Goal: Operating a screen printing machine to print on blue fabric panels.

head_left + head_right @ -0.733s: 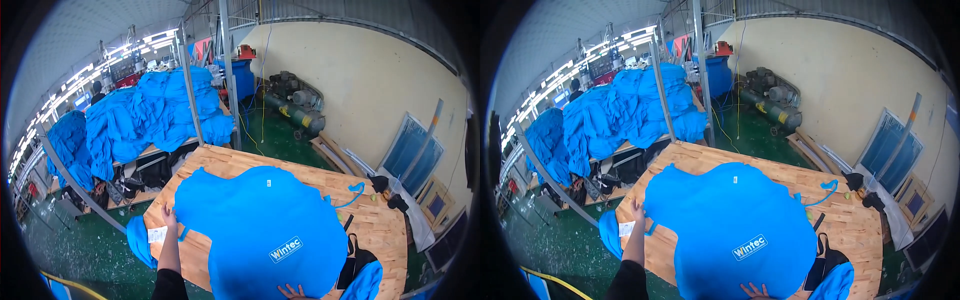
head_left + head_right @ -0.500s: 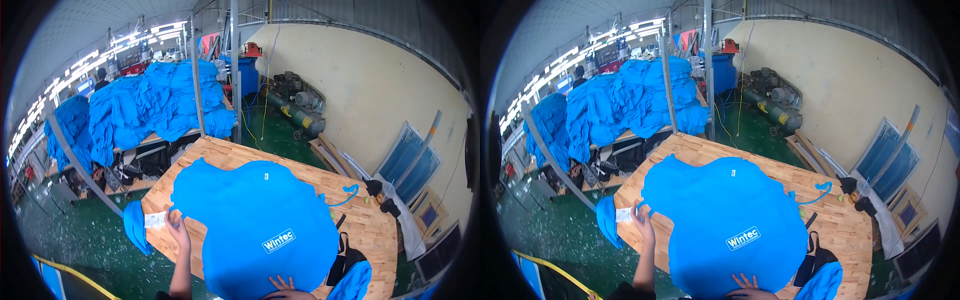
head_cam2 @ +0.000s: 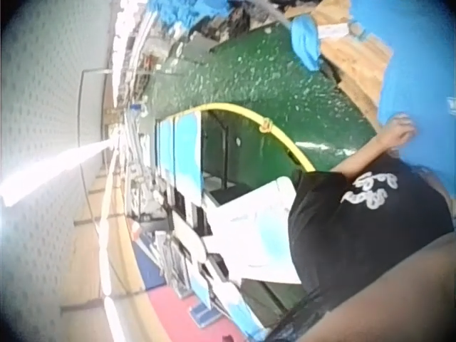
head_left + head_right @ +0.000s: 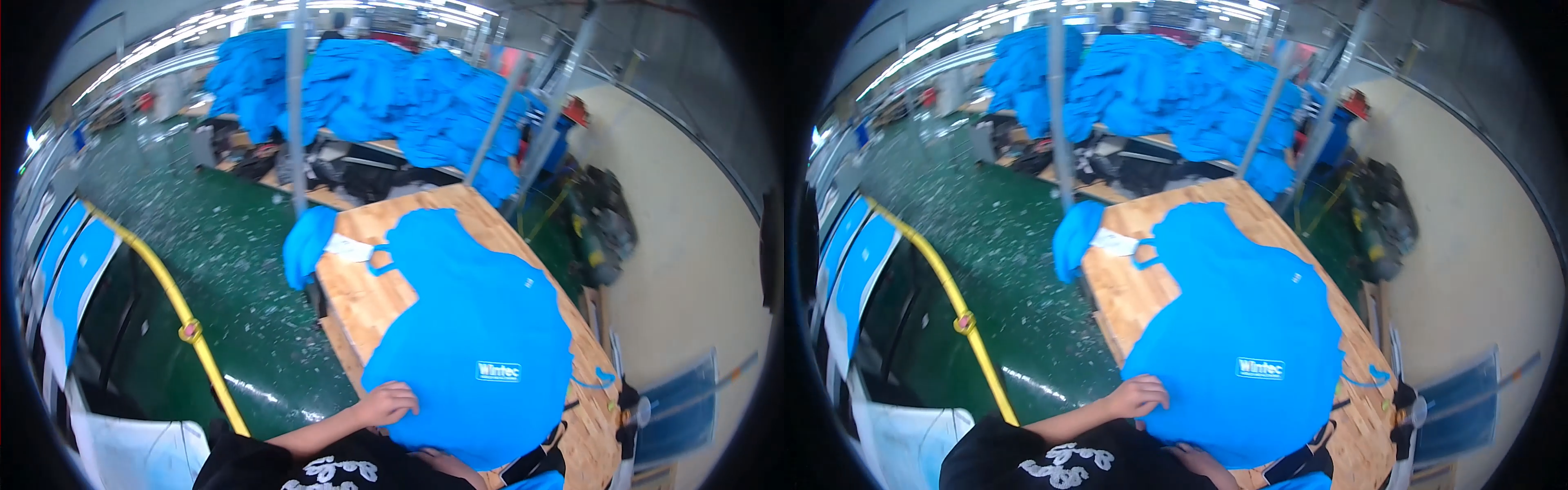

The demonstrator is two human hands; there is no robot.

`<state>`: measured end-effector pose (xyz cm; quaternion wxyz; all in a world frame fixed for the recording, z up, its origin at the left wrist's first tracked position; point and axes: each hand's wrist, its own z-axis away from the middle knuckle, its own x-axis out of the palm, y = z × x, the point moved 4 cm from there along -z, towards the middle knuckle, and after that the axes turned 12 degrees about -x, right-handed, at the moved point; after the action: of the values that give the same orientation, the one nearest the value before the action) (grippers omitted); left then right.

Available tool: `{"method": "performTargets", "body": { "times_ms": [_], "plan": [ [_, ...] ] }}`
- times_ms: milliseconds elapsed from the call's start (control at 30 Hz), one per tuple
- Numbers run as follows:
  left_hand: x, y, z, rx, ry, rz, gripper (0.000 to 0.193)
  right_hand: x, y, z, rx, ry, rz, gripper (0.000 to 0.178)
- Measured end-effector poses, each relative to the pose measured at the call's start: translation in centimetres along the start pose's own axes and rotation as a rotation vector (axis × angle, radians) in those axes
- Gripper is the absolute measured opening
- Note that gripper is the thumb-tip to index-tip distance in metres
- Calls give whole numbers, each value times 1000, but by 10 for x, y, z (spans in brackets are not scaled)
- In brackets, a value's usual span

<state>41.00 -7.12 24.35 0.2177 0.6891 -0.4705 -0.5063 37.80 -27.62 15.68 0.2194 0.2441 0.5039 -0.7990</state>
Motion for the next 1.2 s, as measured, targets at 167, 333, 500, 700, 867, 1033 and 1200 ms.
{"method": "performTargets", "body": {
  "times_ms": [167,333,500,700,867,1033,1200],
  "plan": [
    [-19,34,33,-70,144,66,12,-14,-41,-42,-191,-213,-2,43],
    [-41,38,114,-349,178,-37,21,-45,-113,-101,-81,-317,407,40],
    [-75,59,193,-598,433,-22,45,-48,-199,-143,-733,-117,428,39],
    [-71,88,229,-701,603,40,48,-10,-250,-143,-985,-731,88,33],
    [-54,91,246,-743,799,88,39,4,-266,-134,-1099,-722,-87,28],
    [-49,86,250,-751,750,61,40,9,-260,-128,-962,-657,-28,30],
    [-57,85,224,-718,608,47,43,-3,-236,-126,-912,-540,-11,33]
  ]
}}
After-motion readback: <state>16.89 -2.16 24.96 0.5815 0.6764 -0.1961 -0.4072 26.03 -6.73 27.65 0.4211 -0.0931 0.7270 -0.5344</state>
